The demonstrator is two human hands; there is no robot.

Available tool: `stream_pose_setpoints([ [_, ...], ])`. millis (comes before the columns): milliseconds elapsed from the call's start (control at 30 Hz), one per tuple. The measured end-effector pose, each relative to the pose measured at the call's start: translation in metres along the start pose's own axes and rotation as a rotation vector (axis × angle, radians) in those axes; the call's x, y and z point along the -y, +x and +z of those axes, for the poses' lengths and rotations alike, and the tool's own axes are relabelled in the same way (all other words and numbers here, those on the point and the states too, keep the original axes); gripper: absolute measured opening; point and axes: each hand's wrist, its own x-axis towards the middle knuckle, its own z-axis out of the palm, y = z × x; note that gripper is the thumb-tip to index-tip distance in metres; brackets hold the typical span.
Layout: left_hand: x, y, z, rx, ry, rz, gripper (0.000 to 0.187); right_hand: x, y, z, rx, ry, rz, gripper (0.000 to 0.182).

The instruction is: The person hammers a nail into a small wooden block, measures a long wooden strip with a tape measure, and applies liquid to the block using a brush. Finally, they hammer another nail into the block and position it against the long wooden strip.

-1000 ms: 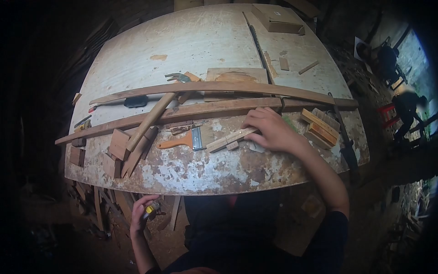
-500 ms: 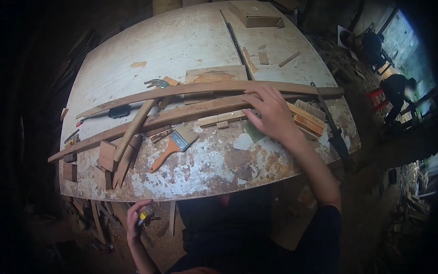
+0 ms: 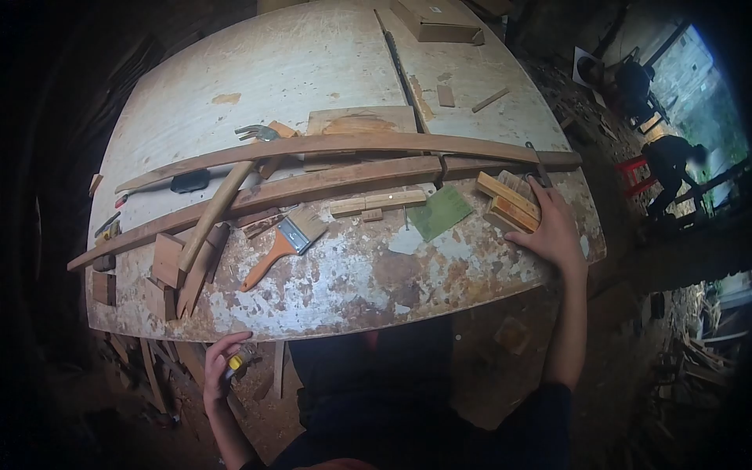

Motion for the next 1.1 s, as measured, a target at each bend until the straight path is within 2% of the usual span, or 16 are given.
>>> stream_pose_setpoints([
  [67,-0.001,-0.002,-0.002,0.013,0.001,0.007,0.091,0.025,-0.013,0.002,-0.052,-0.037,0.043,0.111],
  [167,-0.001,-0.007,-0.001,0.042,-0.016,0.0,0.092,0.048,-0.04,0.002,-0.048,0.001,-0.006,0.103],
  [200,-0.002,-0.008,0.0,0.057,-0.023,-0.007,0.092,0.059,-0.048,-0.002,-0.052,-0.021,-0.054,0.095],
  [300,-0.01,-0.002,0.02,0.088,-0.057,-0.011,0.092,0.088,-0.056,-0.017,0.223,0.288,0.063,0.09],
  [333,-0.014,0.002,0.027,0.113,-0.059,0.002,0.092,0.097,-0.055,-0.021,0.246,0.216,0.11,0.086],
  [433,-0.012,0.011,0.035,0.221,-0.088,0.022,0.092,0.103,-0.051,-0.011,0.044,0.152,0.003,0.087],
  [533,-0.018,0.019,0.051,0.273,-0.112,0.031,0.09,0.096,-0.05,0.004,-0.236,-0.048,-0.29,0.093],
  [633,-0.015,0.025,0.054,0.323,-0.115,0.046,0.087,0.097,-0.052,0.016,0.009,0.079,-0.339,0.1],
  [833,-0.018,0.044,0.087,0.276,-0.122,0.088,0.083,0.141,-0.068,0.048,-0.057,0.175,-0.496,0.101],
  [867,-0.021,0.05,0.096,0.258,-0.109,0.103,0.082,0.153,-0.072,0.048,-0.081,0.221,-0.5,0.091],
  [967,-0.031,0.065,0.117,0.231,-0.05,0.154,0.077,0.18,-0.083,0.046,-0.144,0.372,-0.62,0.079],
  [1000,-0.038,0.069,0.127,0.215,-0.021,0.167,0.076,0.187,-0.087,0.046,-0.06,0.547,-0.668,0.071],
  [1100,-0.042,0.079,0.144,0.225,-0.003,0.219,0.077,0.205,-0.095,0.051,0.065,0.701,-0.818,0.064],
])
